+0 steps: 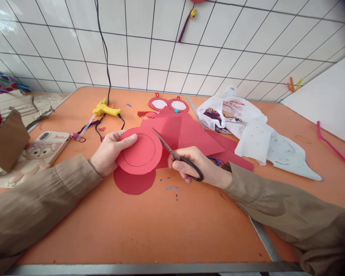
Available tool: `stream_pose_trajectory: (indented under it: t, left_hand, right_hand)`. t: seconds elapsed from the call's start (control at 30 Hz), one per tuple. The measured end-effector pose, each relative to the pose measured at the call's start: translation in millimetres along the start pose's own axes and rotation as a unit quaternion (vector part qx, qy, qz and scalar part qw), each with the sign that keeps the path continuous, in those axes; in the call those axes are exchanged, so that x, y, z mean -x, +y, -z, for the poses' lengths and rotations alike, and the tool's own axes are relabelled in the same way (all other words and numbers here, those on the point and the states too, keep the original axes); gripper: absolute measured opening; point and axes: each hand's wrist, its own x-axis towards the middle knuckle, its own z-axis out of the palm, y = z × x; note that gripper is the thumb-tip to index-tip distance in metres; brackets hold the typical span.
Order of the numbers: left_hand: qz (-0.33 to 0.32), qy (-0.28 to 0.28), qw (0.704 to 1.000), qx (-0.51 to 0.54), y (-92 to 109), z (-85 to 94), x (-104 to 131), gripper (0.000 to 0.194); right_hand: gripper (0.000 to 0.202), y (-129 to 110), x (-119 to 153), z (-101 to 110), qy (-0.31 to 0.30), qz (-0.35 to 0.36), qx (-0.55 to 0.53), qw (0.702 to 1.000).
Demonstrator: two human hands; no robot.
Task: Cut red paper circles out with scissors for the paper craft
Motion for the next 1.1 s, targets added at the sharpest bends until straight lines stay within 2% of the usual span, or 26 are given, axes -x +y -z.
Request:
stream_pose_trajectory:
  t: [0.23,1.1]
  left_hand:
    - [-0.002,0.027,1.0,0.001,-1.1,1.3,-1.9,0.015]
    - [0.002,0.021,1.0,0.022,1.5,0.9,-2.3,0.012]
  right_hand:
    - [0.043,-1.0,0.0,-0.2,-0.005,-0.002,0.009,1.0]
    - [0.049,0.1,-0.3,-0.6,-0.01,0.005,0.021,1.0]
